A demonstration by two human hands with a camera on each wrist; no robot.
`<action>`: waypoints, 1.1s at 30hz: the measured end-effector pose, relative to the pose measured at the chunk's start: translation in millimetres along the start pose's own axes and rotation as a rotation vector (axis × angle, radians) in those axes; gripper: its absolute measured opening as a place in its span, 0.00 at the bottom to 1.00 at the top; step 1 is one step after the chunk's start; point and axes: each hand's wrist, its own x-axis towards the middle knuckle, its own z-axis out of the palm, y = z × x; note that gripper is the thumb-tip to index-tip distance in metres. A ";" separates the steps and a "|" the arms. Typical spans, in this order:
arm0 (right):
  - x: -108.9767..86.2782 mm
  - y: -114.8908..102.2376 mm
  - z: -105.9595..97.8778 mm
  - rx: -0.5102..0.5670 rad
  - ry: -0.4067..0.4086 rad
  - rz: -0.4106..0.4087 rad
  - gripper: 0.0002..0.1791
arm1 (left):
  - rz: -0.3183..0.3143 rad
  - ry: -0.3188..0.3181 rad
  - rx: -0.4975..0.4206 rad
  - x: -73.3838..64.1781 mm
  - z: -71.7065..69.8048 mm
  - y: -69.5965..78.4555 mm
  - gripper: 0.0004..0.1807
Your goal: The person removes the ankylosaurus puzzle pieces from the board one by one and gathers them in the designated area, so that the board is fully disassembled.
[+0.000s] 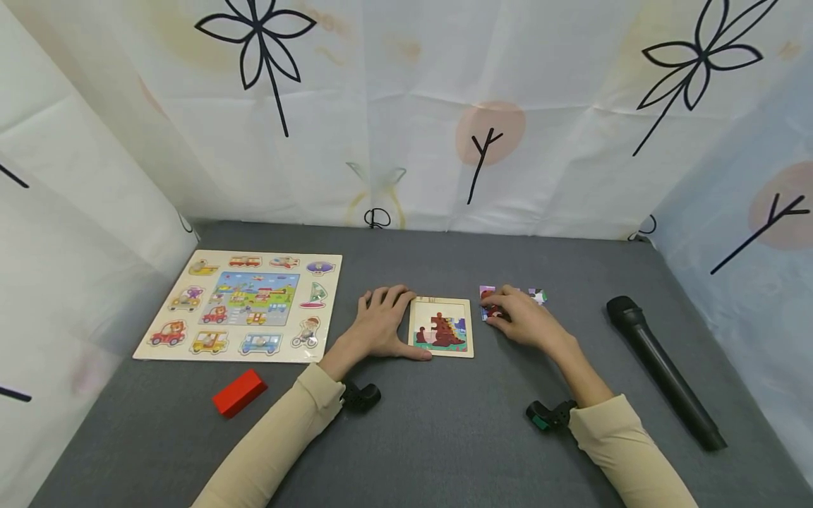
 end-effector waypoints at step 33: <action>1.2 0.1 -2.7 0.029 0.010 0.043 0.20 | -0.009 -0.005 0.003 -1.3 -2.6 2.3 0.63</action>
